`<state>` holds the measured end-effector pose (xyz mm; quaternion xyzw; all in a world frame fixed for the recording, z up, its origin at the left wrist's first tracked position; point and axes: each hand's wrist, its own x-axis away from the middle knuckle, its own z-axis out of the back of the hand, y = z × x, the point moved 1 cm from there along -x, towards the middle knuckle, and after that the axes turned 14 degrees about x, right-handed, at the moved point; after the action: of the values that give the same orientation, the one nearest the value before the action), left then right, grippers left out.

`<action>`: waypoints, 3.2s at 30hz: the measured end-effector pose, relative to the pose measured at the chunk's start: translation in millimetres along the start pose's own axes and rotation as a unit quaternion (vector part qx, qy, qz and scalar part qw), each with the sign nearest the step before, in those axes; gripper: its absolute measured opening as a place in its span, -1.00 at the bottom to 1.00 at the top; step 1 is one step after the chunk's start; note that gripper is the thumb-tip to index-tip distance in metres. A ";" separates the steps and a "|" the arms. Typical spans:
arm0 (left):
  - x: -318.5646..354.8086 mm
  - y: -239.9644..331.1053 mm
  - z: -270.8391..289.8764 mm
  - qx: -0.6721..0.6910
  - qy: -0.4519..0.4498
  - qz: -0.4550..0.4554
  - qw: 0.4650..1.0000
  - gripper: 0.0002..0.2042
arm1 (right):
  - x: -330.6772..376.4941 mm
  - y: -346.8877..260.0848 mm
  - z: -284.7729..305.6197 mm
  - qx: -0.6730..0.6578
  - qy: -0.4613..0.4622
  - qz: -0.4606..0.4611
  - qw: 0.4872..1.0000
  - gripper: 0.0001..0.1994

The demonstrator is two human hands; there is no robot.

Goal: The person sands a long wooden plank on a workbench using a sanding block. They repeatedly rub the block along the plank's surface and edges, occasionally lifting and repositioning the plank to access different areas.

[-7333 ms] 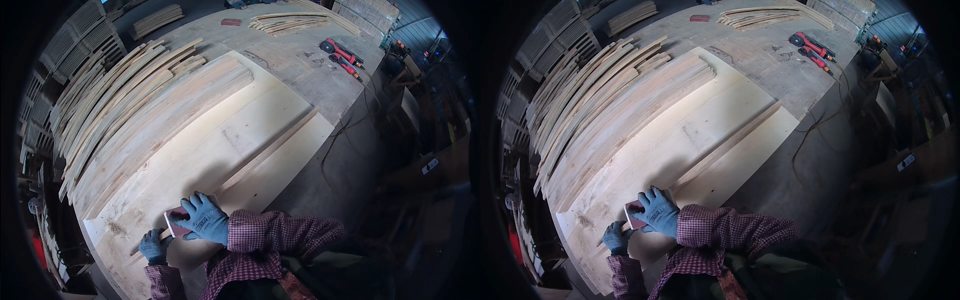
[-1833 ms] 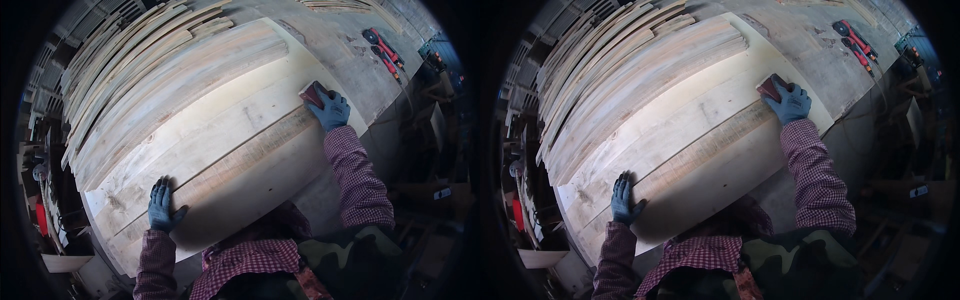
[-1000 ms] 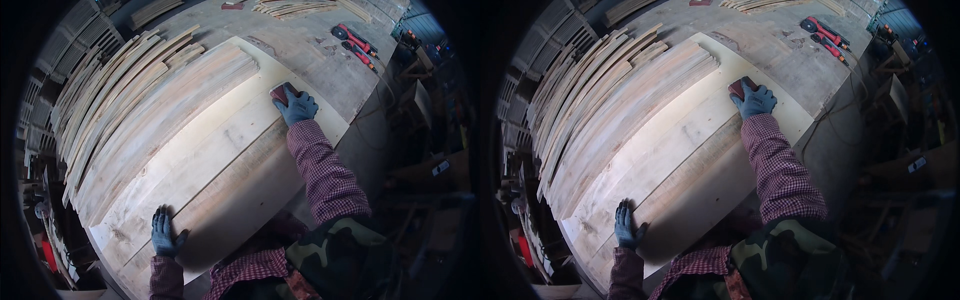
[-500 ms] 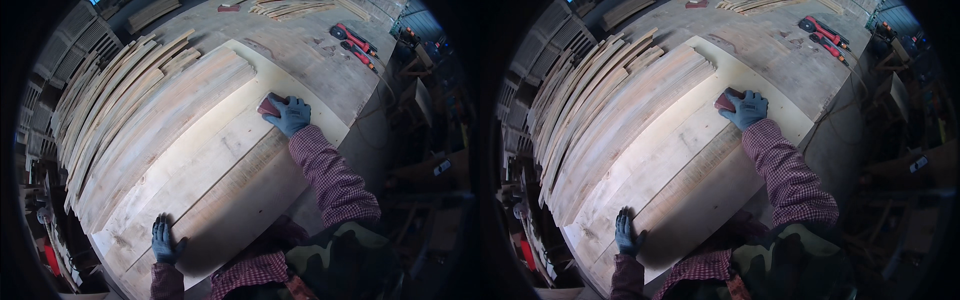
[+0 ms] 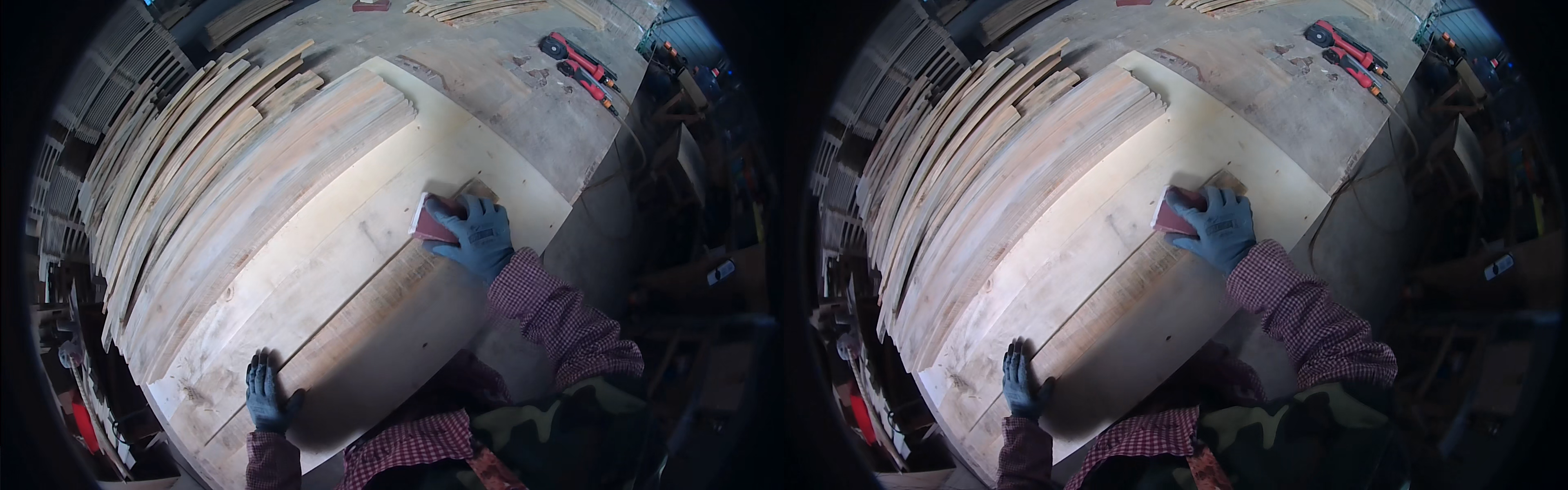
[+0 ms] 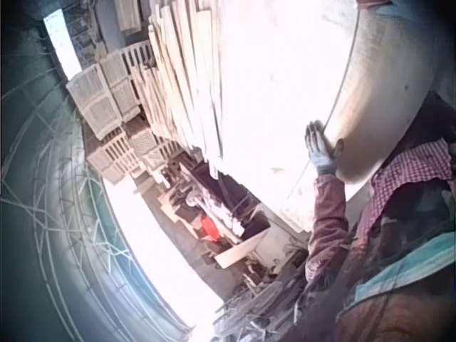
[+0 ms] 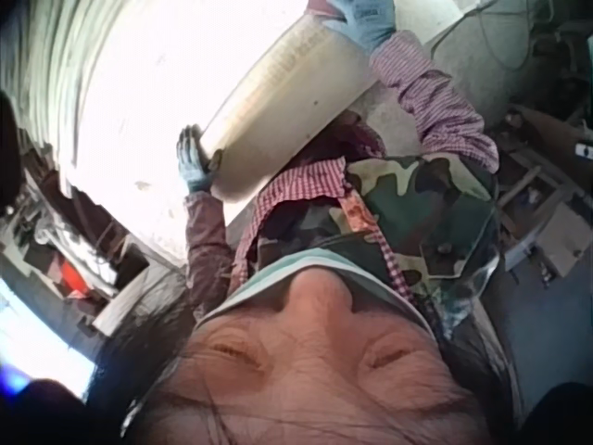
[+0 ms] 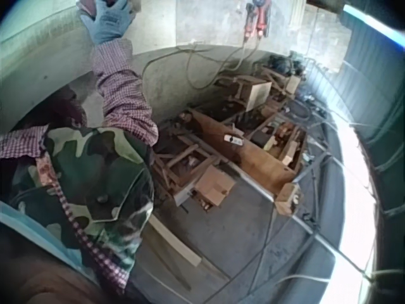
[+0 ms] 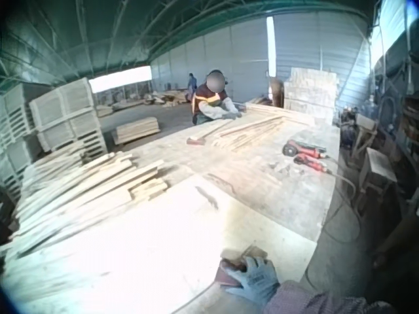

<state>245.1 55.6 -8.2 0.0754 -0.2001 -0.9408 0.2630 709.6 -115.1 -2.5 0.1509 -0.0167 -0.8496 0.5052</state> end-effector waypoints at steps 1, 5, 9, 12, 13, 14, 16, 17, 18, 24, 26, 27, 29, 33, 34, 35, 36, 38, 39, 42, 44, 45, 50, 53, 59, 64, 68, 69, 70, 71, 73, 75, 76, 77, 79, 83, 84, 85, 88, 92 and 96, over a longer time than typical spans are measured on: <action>-0.2 -0.7 -0.1 0.007 0.000 -0.007 1.000 -0.10 | -10.2 21.9 -11.1 0.011 -0.050 -0.081 0.995 -0.31; -8.2 3.8 1.1 0.013 0.000 -0.010 1.000 -0.10 | -19.5 53.7 -24.2 0.093 -0.085 -0.252 0.959 -0.35; -3.7 5.9 2.6 0.013 0.007 0.004 1.000 -0.11 | 35.0 -20.2 -7.0 0.081 0.022 -0.166 0.982 -0.32; -2.4 4.4 1.2 0.017 0.017 -0.002 1.000 -0.12 | 41.7 -14.1 -3.9 0.058 0.002 -0.132 0.990 -0.31; -2.4 3.5 1.1 0.020 0.020 -0.005 1.000 -0.11 | 34.5 -2.0 -7.1 0.053 -0.021 -0.132 0.990 -0.31; -1.5 3.5 1.3 0.023 0.019 -0.009 1.000 -0.09 | 21.6 14.6 -16.3 0.056 -0.007 -0.187 0.981 -0.29; -7.6 2.3 -0.7 0.027 0.025 -0.022 0.999 -0.09 | -3.3 45.4 -13.1 0.064 -0.122 -0.230 0.963 -0.28; -8.0 2.3 -1.8 0.030 0.027 -0.027 0.999 -0.09 | -1.6 39.3 -12.7 0.060 -0.108 -0.256 0.959 -0.29; -5.4 2.6 -2.8 0.027 0.024 -0.026 0.999 -0.09 | -0.2 26.6 -13.0 0.059 -0.094 -0.281 0.953 -0.29; -4.0 5.7 0.5 0.018 0.028 -0.003 0.999 -0.11 | 63.5 -60.6 18.0 0.010 0.022 -0.092 0.995 -0.24; 0.4 -1.7 -2.4 0.009 0.031 -0.024 0.999 -0.12 | 55.4 -35.1 9.8 0.031 0.035 -0.094 0.994 -0.26; -2.4 -0.1 -2.0 0.019 0.031 -0.022 0.999 -0.12 | 41.9 -11.1 0.3 0.053 0.000 -0.150 0.987 -0.27; -6.3 5.9 0.8 0.034 0.029 -0.016 0.999 -0.12 | 3.8 41.8 -7.8 0.064 -0.113 -0.285 0.950 -0.30; -7.8 2.0 -1.6 0.024 0.022 -0.021 0.999 -0.12 | -1.9 31.0 -16.6 0.082 -0.104 -0.301 0.944 -0.26; -4.9 0.4 0.3 0.013 0.026 -0.018 0.999 -0.12 | 11.8 5.1 -16.2 0.075 -0.081 -0.273 0.956 -0.24; -3.1 -0.3 -1.3 0.009 0.026 -0.019 0.999 -0.12 | 31.8 -19.7 -9.6 0.075 -0.021 -0.206 0.975 -0.23; -1.8 1.1 -3.2 0.012 0.022 -0.013 1.000 -0.12 | 52.0 -38.9 -4.7 0.072 0.034 -0.140 0.987 -0.21; -3.2 2.9 -0.5 0.010 0.019 -0.003 1.000 -0.12 | 61.7 -52.6 18.1 0.015 -0.026 -0.084 0.996 -0.24; -0.4 -0.4 -1.9 0.010 0.029 -0.017 0.999 -0.12 | 62.1 -54.7 25.0 -0.013 -0.053 -0.057 0.997 -0.25; -3.3 5.5 1.0 0.022 0.020 0.003 1.000 -0.12 | 21.8 12.8 -4.5 0.056 -0.063 -0.180 0.980 -0.29; -5.7 3.6 0.1 0.028 0.024 -0.023 0.999 -0.12 | -10.7 76.9 -30.2 0.071 -0.137 -0.259 0.953 -0.29; -6.8 2.0 -1.3 0.032 0.028 -0.035 0.999 -0.12 | -29.5 82.4 -13.1 0.017 -0.221 -0.315 0.923 -0.29; -10.0 10.2 3.4 0.019 0.016 0.001 1.000 -0.14 | 19.2 -12.0 -5.0 0.074 -0.056 -0.118 0.989 -0.27; -4.8 6.5 2.2 0.017 0.035 -0.030 0.999 -0.16 | 17.0 -9.2 0.0 0.019 -0.055 -0.044 0.997 -0.27; -7.8 7.5 -1.4 0.016 0.061 -0.047 0.997 -0.18 | -73.8 65.7 13.3 0.110 -0.230 -0.167 0.952 -0.27; -4.0 6.8 -4.0 0.001 0.079 -0.054 0.995 -0.20 | -30.9 38.8 21.7 0.129 -0.236 -0.034 0.963 -0.24; 1.0 -1.0 -5.7 0.004 0.093 -0.072 0.993 -0.20 | -62.7 63.1 21.0 0.121 -0.264 -0.095 0.952 -0.25; 1.4 1.0 -5.5 0.012 0.095 -0.064 0.993 -0.20 | -76.9 67.3 24.6 0.125 -0.288 -0.114 0.942 -0.24; 2.3 2.8 -5.2 0.020 0.097 -0.056 0.994 -0.19 | -80.1 67.1 25.0 0.116 -0.298 -0.126 0.939 -0.24; 3.4 4.2 -8.7 0.018 0.100 -0.060 0.993 -0.22 | -83.3 69.2 26.3 0.111 -0.306 -0.139 0.935 -0.24; 1.7 0.5 -12.5 0.020 0.121 -0.051 0.991 -0.24 | -88.4 78.4 23.4 0.077 -0.308 -0.166 0.934 -0.20; 3.1 1.7 -11.4 0.030 0.133 -0.049 0.989 -0.25 | -85.8 88.4 16.0 -0.017 -0.302 -0.187 0.935 -0.17; 6.5 5.0 -10.6 0.044 0.122 -0.022 0.991 -0.25 | -82.9 94.0 11.7 -0.064 -0.298 -0.199 0.931 -0.16; 6.7 8.7 -8.8 0.056 0.111 -0.001 0.992 -0.26 | -78.7 103.5 0.8 -0.119 -0.277 -0.213 0.929 -0.17; 5.0 13.0 -8.0 0.045 0.096 0.023 0.994 -0.27 | -65.7 122.8 -17.4 -0.223 -0.232 -0.242 0.915 -0.19; -0.1 36.0 10.2 -0.007 0.016 0.074 0.997 -0.35 | -51.2 113.4 9.2 -0.172 -0.198 -0.212 0.941 -0.23; -8.4 46.7 17.2 -0.016 -0.026 0.090 0.995 -0.37 | -48.4 108.2 16.1 -0.091 -0.203 -0.216 0.951 -0.23; -13.3 52.2 19.7 -0.025 -0.068 0.106 0.992 -0.38 | -44.8 101.9 20.1 -0.010 -0.208 -0.219 0.953 -0.22; -6.2 36.9 -1.8 -0.025 0.022 0.028 0.999 -0.46 | -20.7 74.4 23.7 0.045 -0.102 -0.221 0.969 -0.26; -1.8 33.3 -5.4 0.004 0.026 0.058 0.998 -0.50 | 9.9 -33.0 42.0 -0.043 0.027 -0.084 0.995 -0.28; 0.3 39.4 -5.6 -0.016 0.040 0.056 0.998 -0.53 | 35.6 -77.9 55.0 -0.114 0.096 0.021 0.989 -0.29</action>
<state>264.5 22.8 3.1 0.0970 -0.1785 -0.9239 0.3243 612.2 -114.6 27.4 0.1727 0.1253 -0.8165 0.5364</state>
